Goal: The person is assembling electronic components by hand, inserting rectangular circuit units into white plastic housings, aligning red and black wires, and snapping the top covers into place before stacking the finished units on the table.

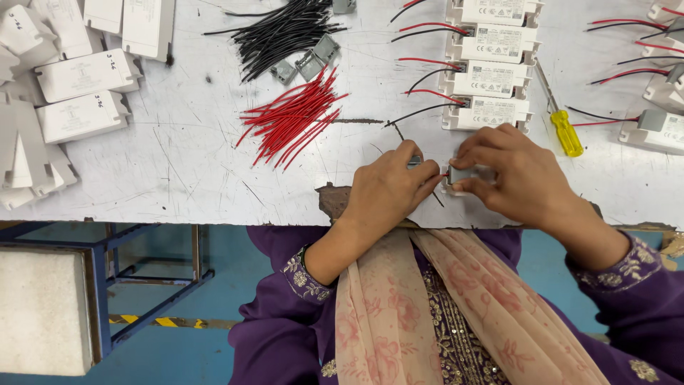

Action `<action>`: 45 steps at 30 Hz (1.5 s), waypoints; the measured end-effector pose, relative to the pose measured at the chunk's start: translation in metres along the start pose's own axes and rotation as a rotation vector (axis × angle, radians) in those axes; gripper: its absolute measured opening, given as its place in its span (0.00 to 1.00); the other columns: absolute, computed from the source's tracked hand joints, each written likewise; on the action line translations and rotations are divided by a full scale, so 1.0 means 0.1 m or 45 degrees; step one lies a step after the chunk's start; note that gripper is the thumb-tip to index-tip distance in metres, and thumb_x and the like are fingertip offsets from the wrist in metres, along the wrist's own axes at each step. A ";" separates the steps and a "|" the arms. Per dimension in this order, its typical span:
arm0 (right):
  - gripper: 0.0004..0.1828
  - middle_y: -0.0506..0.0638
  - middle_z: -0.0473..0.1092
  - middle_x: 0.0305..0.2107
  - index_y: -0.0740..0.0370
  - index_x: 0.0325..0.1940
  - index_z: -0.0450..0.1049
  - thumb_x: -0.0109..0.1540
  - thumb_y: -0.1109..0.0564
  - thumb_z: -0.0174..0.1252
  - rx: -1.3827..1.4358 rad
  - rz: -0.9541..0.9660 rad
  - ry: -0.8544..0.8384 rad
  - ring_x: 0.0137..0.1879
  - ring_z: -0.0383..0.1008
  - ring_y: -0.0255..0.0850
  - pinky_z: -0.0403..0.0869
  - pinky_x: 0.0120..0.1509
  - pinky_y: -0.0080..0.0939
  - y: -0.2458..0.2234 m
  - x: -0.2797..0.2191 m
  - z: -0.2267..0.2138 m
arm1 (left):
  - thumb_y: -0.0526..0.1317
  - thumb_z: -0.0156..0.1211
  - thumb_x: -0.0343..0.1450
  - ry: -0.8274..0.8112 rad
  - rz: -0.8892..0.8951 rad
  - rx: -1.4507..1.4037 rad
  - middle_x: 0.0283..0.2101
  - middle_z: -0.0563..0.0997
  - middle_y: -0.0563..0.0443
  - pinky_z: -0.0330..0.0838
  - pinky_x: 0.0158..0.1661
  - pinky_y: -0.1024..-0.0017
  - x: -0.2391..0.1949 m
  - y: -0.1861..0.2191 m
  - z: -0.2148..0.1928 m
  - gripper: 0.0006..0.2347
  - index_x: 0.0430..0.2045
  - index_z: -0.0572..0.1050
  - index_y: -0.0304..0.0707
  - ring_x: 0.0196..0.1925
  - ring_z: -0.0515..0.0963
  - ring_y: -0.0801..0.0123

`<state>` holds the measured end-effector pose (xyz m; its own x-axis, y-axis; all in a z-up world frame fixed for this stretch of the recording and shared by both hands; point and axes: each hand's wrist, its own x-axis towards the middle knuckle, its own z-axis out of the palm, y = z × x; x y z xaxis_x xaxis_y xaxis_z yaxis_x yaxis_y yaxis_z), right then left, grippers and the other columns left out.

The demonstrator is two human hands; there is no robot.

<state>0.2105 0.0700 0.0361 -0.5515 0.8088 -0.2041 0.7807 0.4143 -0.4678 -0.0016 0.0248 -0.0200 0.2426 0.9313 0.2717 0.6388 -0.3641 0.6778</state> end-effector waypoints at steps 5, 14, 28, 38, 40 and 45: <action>0.16 0.39 0.75 0.43 0.50 0.39 0.80 0.52 0.44 0.68 -0.094 0.091 -0.229 0.52 0.73 0.43 0.74 0.47 0.45 -0.01 0.16 -0.07 | 0.44 0.67 0.70 -0.065 -0.016 -0.024 0.36 0.74 0.52 0.73 0.26 0.65 -0.01 -0.02 0.00 0.05 0.30 0.79 0.47 0.31 0.80 0.61; 0.29 0.55 0.73 0.45 0.60 0.55 0.76 0.55 0.42 0.66 0.127 -0.381 -0.124 0.52 0.70 0.53 0.67 0.55 0.51 0.14 0.24 0.00 | 0.45 0.66 0.71 0.017 -0.021 -0.160 0.38 0.77 0.56 0.74 0.28 0.67 -0.02 -0.07 0.00 0.05 0.31 0.79 0.48 0.29 0.81 0.65; 0.20 0.49 0.75 0.45 0.54 0.56 0.77 0.63 0.45 0.59 0.039 -0.093 0.319 0.54 0.73 0.45 0.59 0.60 0.50 0.10 -0.09 0.25 | 0.59 0.61 0.68 -0.243 -0.261 -0.218 0.36 0.79 0.54 0.75 0.33 0.63 0.10 -0.11 -0.03 0.17 0.42 0.81 0.53 0.34 0.82 0.60; 0.18 0.43 0.75 0.41 0.51 0.52 0.78 0.61 0.45 0.61 0.003 -0.071 0.459 0.53 0.71 0.43 0.53 0.66 0.54 -0.01 -0.10 0.29 | 0.54 0.63 0.68 -0.218 -0.187 -0.012 0.37 0.79 0.52 0.75 0.31 0.58 0.09 0.02 0.16 0.17 0.41 0.79 0.44 0.32 0.82 0.54; 0.18 0.43 0.75 0.40 0.51 0.52 0.78 0.60 0.45 0.61 -0.031 -0.071 0.468 0.52 0.72 0.42 0.53 0.67 0.54 -0.01 -0.10 0.32 | 0.53 0.64 0.68 -0.204 -0.188 -0.011 0.36 0.79 0.52 0.75 0.30 0.58 0.09 0.03 0.17 0.16 0.40 0.79 0.43 0.31 0.82 0.54; 0.17 0.43 0.74 0.37 0.52 0.50 0.78 0.60 0.46 0.62 -0.069 -0.040 0.511 0.50 0.72 0.39 0.54 0.67 0.53 -0.01 -0.11 0.41 | 0.49 0.66 0.66 -0.137 -0.191 -0.013 0.36 0.79 0.52 0.74 0.30 0.58 0.07 0.06 0.18 0.14 0.39 0.79 0.43 0.31 0.82 0.54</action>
